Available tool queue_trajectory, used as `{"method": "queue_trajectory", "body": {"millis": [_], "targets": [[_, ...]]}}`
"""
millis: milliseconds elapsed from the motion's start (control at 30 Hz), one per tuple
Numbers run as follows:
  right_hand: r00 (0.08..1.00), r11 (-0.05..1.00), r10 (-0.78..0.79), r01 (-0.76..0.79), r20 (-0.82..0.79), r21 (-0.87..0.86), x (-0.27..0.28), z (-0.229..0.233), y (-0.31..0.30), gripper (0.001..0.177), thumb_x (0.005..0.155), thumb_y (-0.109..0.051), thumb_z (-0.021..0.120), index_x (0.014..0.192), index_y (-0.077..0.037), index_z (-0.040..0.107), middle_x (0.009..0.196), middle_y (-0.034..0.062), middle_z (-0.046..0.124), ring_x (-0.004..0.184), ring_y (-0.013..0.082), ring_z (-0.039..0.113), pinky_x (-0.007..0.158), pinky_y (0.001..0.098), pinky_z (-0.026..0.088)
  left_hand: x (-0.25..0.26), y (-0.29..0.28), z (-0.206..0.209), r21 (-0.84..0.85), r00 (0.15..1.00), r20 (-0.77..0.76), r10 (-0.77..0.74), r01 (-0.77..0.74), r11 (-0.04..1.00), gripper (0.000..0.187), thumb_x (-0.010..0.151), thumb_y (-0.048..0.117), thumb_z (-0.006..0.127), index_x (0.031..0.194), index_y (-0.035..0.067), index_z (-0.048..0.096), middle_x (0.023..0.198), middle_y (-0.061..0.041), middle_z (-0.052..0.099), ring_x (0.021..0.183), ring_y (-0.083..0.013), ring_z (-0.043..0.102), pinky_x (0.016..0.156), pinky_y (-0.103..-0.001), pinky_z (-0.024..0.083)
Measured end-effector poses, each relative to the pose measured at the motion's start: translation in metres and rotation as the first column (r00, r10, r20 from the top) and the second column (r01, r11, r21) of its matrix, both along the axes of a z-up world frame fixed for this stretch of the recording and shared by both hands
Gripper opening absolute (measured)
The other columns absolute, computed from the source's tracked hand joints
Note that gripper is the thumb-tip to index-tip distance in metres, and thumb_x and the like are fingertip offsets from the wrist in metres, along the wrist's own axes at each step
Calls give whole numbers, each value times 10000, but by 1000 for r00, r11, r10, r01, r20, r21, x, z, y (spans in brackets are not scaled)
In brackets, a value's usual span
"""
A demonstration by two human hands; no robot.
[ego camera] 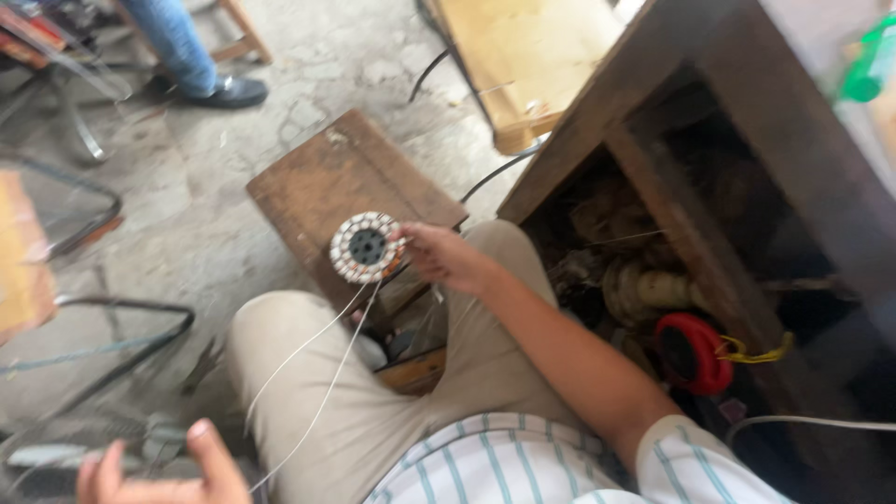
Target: The person sits on the floor and winds white insulated wire by hand around the slots of a motor stator placed on a small wooden stool. They repeatedly pull the wire through the slots and adjust the winding pattern.
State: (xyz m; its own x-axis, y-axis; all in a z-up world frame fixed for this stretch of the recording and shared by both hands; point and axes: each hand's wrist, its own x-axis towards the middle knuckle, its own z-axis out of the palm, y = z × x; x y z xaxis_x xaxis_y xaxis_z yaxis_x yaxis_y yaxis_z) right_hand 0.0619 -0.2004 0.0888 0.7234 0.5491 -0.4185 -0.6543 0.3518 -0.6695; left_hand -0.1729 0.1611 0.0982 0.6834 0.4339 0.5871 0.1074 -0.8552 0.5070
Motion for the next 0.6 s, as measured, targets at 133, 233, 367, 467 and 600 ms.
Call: {"method": "queue_trajectory", "body": {"millis": [133, 233, 367, 467, 600], "targets": [[983, 990, 136, -139, 123, 23, -7, 6, 5, 275, 1109, -335, 479, 1049, -119, 639, 647, -117, 311, 510, 10, 257, 432, 208, 202, 103, -105, 47, -134, 856, -100, -507, 494, 859, 575, 885, 186, 754, 1368, 25, 488, 1476, -220, 465, 1413, -412, 416, 1214, -527, 311], [969, 977, 211, -213, 131, 6, -12, 8, -3, 296, 1136, -340, 477, 1003, -114, 614, 652, -115, 321, 520, 18, 251, 449, 221, 193, 166, -156, 52, -135, 738, -53, -673, 662, 737, 627, 944, 293, 698, 1415, -29, 438, 1441, -325, 475, 1354, -476, 445, 1131, -508, 345], [944, 953, 303, -303, 133, -24, -8, 10, -4, 286, 1115, -332, 483, 988, -121, 628, 627, -116, 328, 499, 19, 243, 437, 226, 180, 191, -165, 30, -700, 598, -211, -773, 459, 546, 416, 1030, 328, 551, 1327, 36, 547, 1108, -119, 722, 1017, -253, 644, 881, -374, 505], [934, 946, 323, -318, 149, -59, -2, 7, -4, 316, 1121, -339, 493, 959, -110, 639, 618, -121, 324, 499, 18, 245, 447, 232, 195, 195, -155, 4, -811, 540, -245, -805, 341, 475, 348, 1055, 340, 547, 1047, 32, 707, 839, -43, 750, 759, -143, 636, 725, -305, 529], [907, 926, 343, -282, 244, -253, 3, 2, 0, 295, 1119, -313, 508, 981, -103, 662, 623, -102, 370, 516, 27, 285, 463, 234, 224, 190, -151, -15, -961, 641, -78, -763, 155, 229, 311, 1057, 320, 570, 962, 50, 691, 702, 70, 527, 611, -25, 390, 552, -224, 299]]}}
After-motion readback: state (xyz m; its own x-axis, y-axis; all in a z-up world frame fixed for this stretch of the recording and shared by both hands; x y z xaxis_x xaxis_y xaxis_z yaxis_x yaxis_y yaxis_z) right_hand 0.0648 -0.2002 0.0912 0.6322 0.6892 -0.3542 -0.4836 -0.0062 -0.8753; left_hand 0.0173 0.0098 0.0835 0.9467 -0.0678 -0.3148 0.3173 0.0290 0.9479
